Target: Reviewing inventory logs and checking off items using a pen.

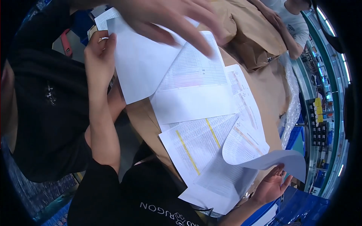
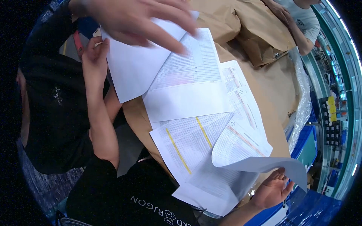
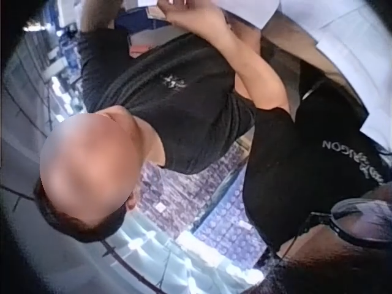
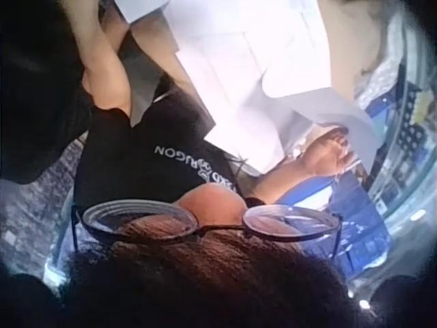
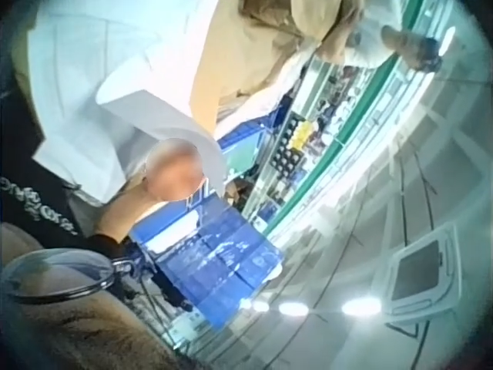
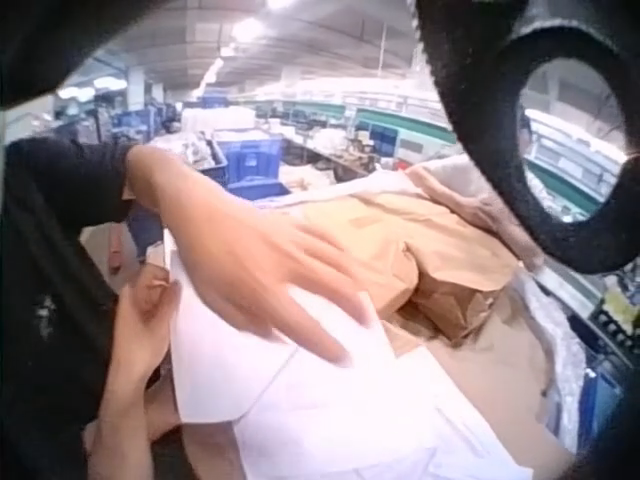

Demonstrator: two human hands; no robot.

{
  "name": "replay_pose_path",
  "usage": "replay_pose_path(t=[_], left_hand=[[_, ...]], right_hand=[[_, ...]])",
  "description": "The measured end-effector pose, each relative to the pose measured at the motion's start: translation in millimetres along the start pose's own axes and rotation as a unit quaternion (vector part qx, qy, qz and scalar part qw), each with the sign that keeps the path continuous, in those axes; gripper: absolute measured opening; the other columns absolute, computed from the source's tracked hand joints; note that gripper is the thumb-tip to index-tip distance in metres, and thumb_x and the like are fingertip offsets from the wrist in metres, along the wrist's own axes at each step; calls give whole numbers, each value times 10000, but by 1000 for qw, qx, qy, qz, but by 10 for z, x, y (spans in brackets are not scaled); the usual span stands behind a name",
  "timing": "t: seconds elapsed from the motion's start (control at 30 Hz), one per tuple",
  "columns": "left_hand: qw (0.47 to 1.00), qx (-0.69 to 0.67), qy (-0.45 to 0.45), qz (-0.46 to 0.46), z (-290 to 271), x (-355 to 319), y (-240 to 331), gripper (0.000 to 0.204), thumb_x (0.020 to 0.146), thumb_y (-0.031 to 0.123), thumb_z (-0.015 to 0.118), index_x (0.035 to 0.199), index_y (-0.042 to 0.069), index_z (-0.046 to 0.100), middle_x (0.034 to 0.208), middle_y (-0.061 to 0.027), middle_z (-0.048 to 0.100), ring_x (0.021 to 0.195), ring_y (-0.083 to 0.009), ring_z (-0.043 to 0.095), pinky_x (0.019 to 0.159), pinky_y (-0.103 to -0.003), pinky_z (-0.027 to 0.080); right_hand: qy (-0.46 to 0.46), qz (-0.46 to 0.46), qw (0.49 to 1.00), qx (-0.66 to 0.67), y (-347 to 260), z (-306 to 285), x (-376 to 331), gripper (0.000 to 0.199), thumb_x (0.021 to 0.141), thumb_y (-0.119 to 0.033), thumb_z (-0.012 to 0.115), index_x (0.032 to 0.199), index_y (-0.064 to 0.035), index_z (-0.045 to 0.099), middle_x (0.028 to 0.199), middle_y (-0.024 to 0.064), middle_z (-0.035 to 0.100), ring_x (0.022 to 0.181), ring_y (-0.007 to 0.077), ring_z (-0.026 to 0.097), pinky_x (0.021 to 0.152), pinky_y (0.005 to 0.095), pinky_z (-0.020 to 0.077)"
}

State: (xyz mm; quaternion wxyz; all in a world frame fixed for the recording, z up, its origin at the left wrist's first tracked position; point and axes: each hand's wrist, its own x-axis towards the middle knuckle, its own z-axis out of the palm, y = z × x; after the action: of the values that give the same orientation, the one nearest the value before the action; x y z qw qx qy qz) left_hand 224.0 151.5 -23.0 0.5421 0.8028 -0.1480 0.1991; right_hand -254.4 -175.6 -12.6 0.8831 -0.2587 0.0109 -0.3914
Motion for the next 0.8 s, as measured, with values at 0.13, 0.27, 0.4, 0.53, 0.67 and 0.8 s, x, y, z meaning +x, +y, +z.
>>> replay_pose_path(t=[0.13,0.27,0.4,0.53,0.67,0.8], left_hand=[[996,-35,-38,-75,34,-9,51,287,1034,240,623,1123,-33,625,840,-115,742,751,-128,657,713,-282,491],[998,-25,-45,-29,132,-138,237,462,1031,267,626,1431,61,525,1335,-189,623,1223,-258,612,1021,-412,500],[979,-47,11,199,237,-435,885,622,995,237,656,1519,9,409,1542,-201,450,1456,-325,427,1239,-483,320],[842,-103,-337,409,496,-867,1533,808,862,336,795,1502,-14,447,1485,-215,529,1399,-339,497,1157,-472,410],[791,-289,-513,168,1006,-1374,1592,612,862,309,786,1350,-16,611,1267,-183,685,1216,-284,638,1062,-381,476],[740,-305,-595,75,1280,-1412,1503,448,904,254,744,1226,-47,666,1068,-151,742,1016,-222,694,927,-337,522]], right_hand=[[-16,-1,1000,19,35,33,14,523,1102,-251,440,1479,105,375,1505,332,449,1428,424,443,1243,510,320],[-68,18,996,51,87,73,69,579,1101,-304,428,1434,168,384,1522,356,407,1475,423,366,1262,508,282],[-11,-30,998,45,171,124,66,541,1102,-287,410,1421,150,398,1536,368,374,1507,443,298,1281,522,239],[-19,-43,997,65,203,157,66,516,1099,-277,418,1430,118,395,1547,364,361,1518,444,270,1280,534,239],[-27,-43,996,71,192,163,50,487,1095,-265,432,1393,119,412,1543,361,371,1513,432,291,1271,542,261],[33,-76,996,19,217,187,65,470,1090,-307,429,1374,68,444,1440,346,498,1450,452,401,1246,545,315]])
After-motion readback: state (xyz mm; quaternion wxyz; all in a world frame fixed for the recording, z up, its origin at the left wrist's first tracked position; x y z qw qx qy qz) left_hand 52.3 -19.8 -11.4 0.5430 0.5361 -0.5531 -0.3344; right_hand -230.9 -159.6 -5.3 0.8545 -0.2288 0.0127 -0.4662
